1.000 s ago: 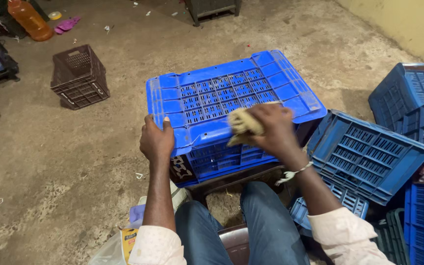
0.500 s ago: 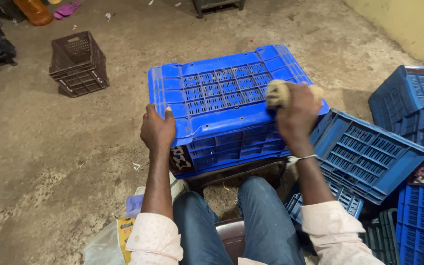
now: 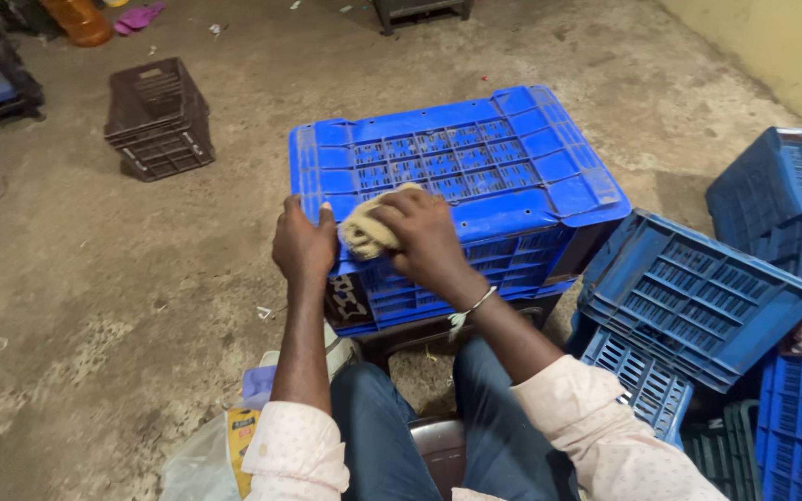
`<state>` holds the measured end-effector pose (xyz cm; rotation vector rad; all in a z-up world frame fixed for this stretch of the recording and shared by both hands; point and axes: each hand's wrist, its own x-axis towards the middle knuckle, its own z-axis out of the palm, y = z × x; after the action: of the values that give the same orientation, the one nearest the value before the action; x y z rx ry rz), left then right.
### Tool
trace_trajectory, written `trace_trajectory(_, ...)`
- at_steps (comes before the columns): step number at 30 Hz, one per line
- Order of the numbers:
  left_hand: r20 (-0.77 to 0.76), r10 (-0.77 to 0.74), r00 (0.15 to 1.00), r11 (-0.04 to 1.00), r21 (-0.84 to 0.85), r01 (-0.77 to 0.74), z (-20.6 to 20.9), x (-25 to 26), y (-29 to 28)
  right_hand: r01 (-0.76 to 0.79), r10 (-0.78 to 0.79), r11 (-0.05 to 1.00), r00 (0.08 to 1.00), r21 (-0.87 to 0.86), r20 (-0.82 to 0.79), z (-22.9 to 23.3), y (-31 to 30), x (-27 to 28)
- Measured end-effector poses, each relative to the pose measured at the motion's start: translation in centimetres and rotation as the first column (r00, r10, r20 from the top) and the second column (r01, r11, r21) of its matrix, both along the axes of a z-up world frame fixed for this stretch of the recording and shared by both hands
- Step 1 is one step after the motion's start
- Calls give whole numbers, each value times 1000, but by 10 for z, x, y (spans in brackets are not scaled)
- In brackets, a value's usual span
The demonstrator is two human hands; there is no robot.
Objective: The person wipes the interior and exterior surfaces of a blue plastic crate using a cloth. They rotate the crate to clean different sides and then place it on a stack of other crates.
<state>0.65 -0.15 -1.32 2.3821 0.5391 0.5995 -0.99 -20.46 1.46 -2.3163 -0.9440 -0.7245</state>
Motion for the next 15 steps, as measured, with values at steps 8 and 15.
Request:
trace_trajectory(8, 31, -20, 999, 999, -25, 21, 6, -5, 0, 513, -522, 853, 841, 98, 142, -12, -132, 62)
trace_trajectory(15, 34, -11, 999, 1000, -20, 11, 1, -3, 0, 594, -593, 803, 792, 41, 141, -18, -80, 71)
